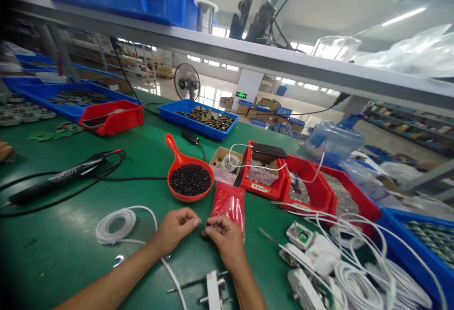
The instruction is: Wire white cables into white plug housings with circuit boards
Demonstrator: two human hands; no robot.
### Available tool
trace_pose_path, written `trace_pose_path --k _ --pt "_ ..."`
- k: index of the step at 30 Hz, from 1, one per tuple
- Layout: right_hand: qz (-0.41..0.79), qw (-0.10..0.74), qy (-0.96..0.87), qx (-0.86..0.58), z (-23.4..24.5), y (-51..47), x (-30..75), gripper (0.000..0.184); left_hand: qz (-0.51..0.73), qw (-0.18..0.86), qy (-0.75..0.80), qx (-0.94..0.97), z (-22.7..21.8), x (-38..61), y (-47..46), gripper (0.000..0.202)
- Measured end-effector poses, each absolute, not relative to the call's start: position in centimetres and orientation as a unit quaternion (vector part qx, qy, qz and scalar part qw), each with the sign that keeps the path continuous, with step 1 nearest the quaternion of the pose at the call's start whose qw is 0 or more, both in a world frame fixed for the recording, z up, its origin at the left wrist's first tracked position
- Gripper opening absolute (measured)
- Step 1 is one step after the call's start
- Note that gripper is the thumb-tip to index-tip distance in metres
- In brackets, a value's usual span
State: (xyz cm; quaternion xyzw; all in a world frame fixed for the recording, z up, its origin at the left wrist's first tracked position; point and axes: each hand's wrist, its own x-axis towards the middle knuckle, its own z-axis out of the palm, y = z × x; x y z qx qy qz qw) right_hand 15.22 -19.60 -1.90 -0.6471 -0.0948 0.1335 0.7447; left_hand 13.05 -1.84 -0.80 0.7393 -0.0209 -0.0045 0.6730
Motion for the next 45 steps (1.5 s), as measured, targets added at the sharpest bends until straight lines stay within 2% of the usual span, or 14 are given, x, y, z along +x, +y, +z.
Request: trace_pose_path --k 6,24,33,41,45 --pt "0.176 0.766 -0.105 -0.610 -2.3 -19.2 15.3 0.032 -0.022 0.682 -0.020 0.730 -0.4 13.0 -2.3 0.028" --pt "0.165 0.768 -0.111 -0.608 -3.1 -19.3 15.8 0.029 -0.012 0.607 -0.049 0.793 -0.8 12.6 -2.5 0.020" --pt "0.167 0.742 -0.129 -0.636 -3.6 -19.4 15.8 0.027 0.023 0.515 -0.077 0.854 -0.6 12.4 -2.3 0.016" --pt "0.156 0.703 -0.152 -0.677 -3.1 -20.2 15.9 0.022 -0.015 0.453 -0.107 0.885 0.3 11.9 -1.9 0.016" --pt "0.134 0.637 -0.204 -0.731 -2.2 -20.4 15.7 0.015 -0.022 0.399 -0.144 0.905 0.1 11.5 -2.1 0.020"
